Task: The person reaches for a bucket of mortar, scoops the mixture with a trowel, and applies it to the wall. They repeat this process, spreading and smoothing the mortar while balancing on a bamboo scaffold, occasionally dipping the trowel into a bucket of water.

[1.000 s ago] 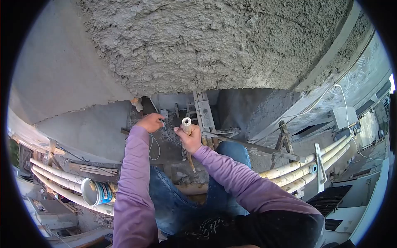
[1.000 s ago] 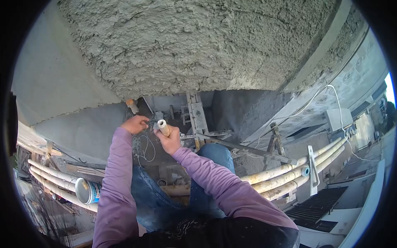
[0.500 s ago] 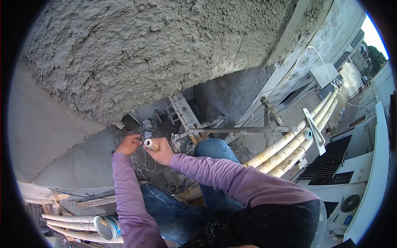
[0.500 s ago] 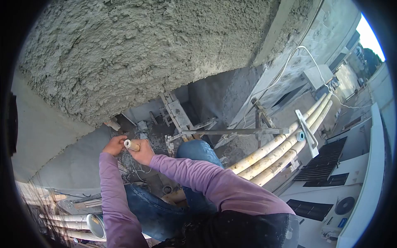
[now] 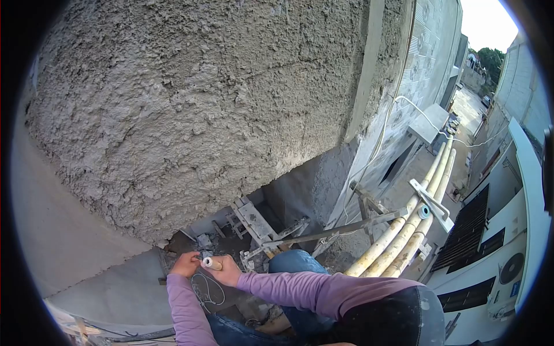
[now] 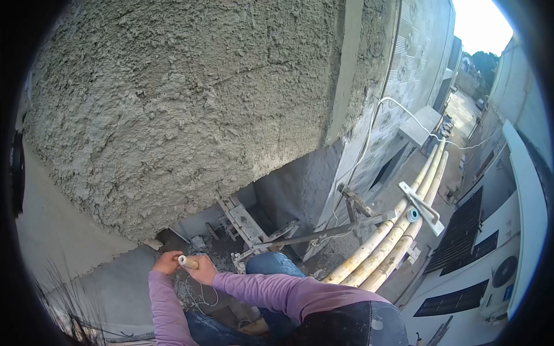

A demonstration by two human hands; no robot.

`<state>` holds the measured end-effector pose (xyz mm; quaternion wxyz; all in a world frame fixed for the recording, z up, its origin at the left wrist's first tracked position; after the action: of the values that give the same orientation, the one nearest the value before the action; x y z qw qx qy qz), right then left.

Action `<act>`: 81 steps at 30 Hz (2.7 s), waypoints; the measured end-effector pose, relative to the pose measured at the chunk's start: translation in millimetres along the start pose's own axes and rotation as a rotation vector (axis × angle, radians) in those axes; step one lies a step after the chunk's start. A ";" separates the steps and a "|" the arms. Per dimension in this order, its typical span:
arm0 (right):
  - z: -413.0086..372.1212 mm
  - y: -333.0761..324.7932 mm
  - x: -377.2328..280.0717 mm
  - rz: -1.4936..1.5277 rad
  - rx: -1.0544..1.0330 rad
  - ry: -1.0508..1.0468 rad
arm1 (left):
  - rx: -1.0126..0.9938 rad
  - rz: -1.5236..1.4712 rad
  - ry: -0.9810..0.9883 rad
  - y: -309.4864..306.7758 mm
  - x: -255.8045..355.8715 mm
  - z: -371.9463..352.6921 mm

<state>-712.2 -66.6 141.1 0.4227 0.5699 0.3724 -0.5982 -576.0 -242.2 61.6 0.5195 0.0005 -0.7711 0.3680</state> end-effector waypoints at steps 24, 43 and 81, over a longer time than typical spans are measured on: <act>15.9 5.1 19.9 -0.099 0.003 0.062 | 0.006 0.093 0.003 -7.5 39.0 -11.7; 21.9 10.3 31.4 -0.068 0.043 0.054 | 0.071 0.113 0.053 -14.2 45.4 -12.1; 39.1 -10.7 89.2 0.094 0.046 0.253 | 0.072 0.251 0.108 -18.8 69.7 -35.5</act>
<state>-735.9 -106.1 54.6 0.3869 0.6671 0.3818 -0.5094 -572.4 -209.1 134.9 0.5100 -0.0971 -0.7222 0.4571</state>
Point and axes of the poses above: each hand's wrist, its own z-axis towards the middle knuckle, its own y-axis out of the palm, x = y × z, the point moved 5 cm from there along z, towards the middle knuckle, and after that the axes turned 14 degrees about y, right-handed, at the moved point
